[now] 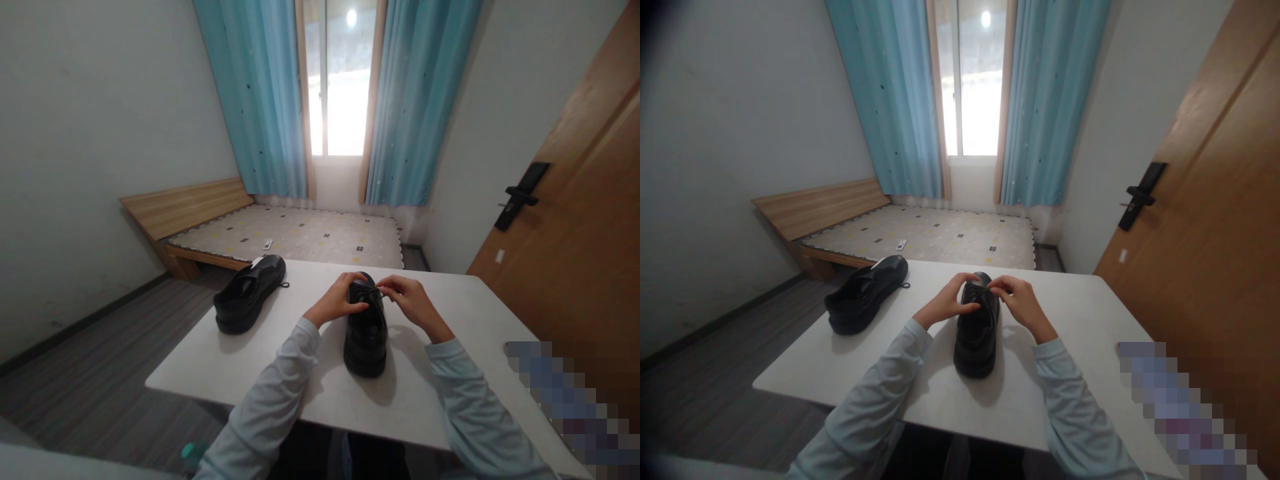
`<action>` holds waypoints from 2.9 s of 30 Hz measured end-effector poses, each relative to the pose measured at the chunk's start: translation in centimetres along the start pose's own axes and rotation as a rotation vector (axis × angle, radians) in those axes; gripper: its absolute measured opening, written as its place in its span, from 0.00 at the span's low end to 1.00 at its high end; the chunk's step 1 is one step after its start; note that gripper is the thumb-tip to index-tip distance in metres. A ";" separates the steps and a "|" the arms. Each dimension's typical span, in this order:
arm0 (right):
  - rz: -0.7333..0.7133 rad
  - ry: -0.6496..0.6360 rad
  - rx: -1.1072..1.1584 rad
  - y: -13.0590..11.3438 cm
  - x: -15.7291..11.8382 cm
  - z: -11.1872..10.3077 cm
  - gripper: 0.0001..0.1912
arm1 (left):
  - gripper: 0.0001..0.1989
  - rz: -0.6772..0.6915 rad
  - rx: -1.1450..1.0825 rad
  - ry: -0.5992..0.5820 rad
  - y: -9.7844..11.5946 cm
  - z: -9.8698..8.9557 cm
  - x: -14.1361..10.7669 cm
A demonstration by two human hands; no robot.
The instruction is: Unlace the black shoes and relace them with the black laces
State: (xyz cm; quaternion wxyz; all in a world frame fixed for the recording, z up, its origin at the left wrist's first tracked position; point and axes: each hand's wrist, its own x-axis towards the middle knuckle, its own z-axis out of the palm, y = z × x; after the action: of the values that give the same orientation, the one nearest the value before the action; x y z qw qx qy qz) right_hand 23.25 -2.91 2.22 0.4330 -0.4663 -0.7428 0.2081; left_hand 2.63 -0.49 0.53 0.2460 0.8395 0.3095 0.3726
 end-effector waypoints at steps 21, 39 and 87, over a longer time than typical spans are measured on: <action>-0.030 0.016 0.002 -0.4 -0.2 1.2 0.05 | 0.08 0.032 0.328 0.164 0.9 0.7 0.1; -0.108 -0.155 -0.050 1.4 -0.1 1.0 0.38 | 0.03 0.063 0.204 0.091 1.2 0.8 0.4; 0.058 -0.256 0.170 3.2 -0.2 0.6 0.32 | 0.16 -0.236 -0.736 -0.123 3.1 -2.1 -0.2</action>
State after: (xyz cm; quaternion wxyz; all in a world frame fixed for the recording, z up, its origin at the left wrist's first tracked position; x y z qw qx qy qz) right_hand 24.40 -1.50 -0.54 0.3664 -0.4188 -0.7579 0.3405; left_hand 1.90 -2.36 3.64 0.5901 0.6746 0.2343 0.3767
